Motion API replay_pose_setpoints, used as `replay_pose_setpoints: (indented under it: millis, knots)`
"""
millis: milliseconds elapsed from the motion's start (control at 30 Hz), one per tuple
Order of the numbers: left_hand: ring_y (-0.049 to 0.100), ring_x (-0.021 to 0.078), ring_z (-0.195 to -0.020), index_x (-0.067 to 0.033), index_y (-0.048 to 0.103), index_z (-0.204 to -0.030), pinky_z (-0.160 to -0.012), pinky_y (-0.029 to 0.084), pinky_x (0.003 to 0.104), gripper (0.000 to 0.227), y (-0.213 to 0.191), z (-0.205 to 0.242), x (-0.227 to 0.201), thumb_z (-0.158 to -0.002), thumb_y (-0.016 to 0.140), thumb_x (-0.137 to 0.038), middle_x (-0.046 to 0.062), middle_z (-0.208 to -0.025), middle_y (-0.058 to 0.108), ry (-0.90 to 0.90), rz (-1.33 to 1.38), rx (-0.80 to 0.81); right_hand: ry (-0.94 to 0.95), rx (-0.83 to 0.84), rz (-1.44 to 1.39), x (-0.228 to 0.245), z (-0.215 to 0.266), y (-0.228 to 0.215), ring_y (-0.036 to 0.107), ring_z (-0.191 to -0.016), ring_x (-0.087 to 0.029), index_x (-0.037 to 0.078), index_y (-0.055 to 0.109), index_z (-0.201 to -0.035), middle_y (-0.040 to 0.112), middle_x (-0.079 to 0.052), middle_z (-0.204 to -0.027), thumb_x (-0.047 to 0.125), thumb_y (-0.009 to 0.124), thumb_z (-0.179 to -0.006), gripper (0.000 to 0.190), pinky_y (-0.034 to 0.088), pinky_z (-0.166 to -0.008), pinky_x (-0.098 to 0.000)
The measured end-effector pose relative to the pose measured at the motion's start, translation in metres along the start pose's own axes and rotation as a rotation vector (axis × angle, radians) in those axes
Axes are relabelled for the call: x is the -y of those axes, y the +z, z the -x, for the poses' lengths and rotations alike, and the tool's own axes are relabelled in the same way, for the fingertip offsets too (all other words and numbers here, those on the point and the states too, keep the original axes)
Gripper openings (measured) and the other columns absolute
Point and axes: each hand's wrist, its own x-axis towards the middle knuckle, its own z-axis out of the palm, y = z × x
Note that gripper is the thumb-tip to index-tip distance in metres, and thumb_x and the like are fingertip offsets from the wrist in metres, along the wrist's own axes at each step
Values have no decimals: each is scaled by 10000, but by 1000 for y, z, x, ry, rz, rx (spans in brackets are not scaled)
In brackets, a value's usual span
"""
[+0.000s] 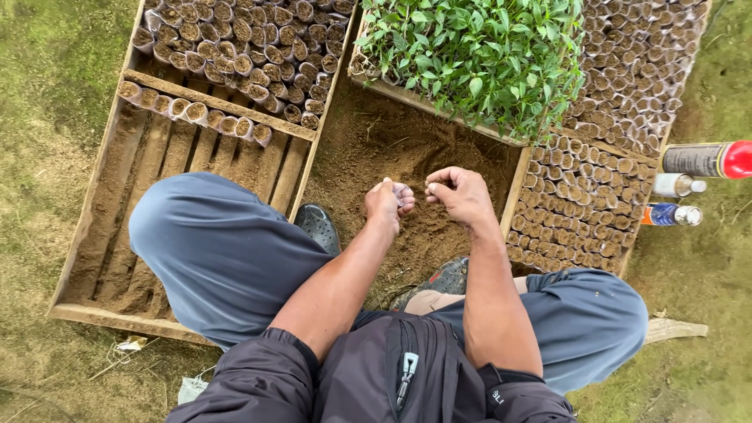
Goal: Filling individual plastic tubes with soil and arranging them in a wooden tray to prepare for planting seedlings.
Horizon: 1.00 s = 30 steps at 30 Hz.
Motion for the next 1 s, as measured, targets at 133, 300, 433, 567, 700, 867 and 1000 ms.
replay_pose_setpoints:
  millis: [133, 300, 433, 567, 700, 867, 1000]
  knots:
    - [743, 246, -563, -51, 631, -927, -459, 640, 317, 406, 3, -8, 11, -1055, 382, -344, 207, -732, 727, -15, -50, -13, -37, 76, 117, 40, 32, 8, 752, -779, -193, -1, 755, -1086, 747, -181, -898, -19, 700, -879, 215, 612, -709, -305]
    - [743, 278, -599, -46, 600, -999, -507, 649, 359, 373, 1, -6, 13, -1056, 387, -346, 189, -748, 706, -24, -124, 7, -243, 109, 557, 51, 46, 22, 763, -897, -268, 144, 812, -974, 775, -97, -884, 30, 740, -863, 174, 606, -782, -391]
    - [742, 290, -610, -49, 614, -1005, -529, 648, 386, 358, 2, 0, 12, -1049, 414, -342, 194, -754, 692, -22, -113, -2, -310, 112, 636, 47, 46, 29, 753, -896, -299, 122, 800, -945, 769, -109, -882, 10, 719, -863, 160, 606, -795, -420]
    - [742, 318, -630, -57, 625, -999, -557, 647, 397, 344, 3, 4, 11, -1039, 436, -342, 223, -774, 687, -12, -119, -17, -333, 127, 666, 45, 47, 31, 747, -908, -314, 124, 796, -919, 769, -113, -884, -15, 698, -855, 182, 605, -801, -437]
    - [736, 335, -630, -62, 636, -993, -566, 639, 402, 342, 3, -1, 15, -1036, 444, -342, 213, -785, 677, -7, -117, -22, -356, 142, 664, 45, 47, 31, 743, -918, -327, 114, 795, -924, 769, -125, -896, -26, 684, -856, 191, 600, -808, -442]
    - [733, 308, -600, -58, 643, -949, -552, 643, 400, 336, 3, -2, 15, -1027, 456, -326, 194, -755, 680, 5, -113, -26, -338, 148, 635, 54, 55, 31, 746, -933, -308, 111, 791, -935, 775, -115, -915, -25, 691, -859, 185, 600, -826, -432]
    - [714, 290, -570, -55, 636, -933, -524, 638, 373, 335, 3, 2, 11, -1028, 458, -322, 182, -750, 666, 11, -88, -13, -332, 125, 509, 42, 48, 25, 732, -946, -252, 143, 797, -975, 764, -71, -962, 0, 668, -910, 204, 597, -859, -402]
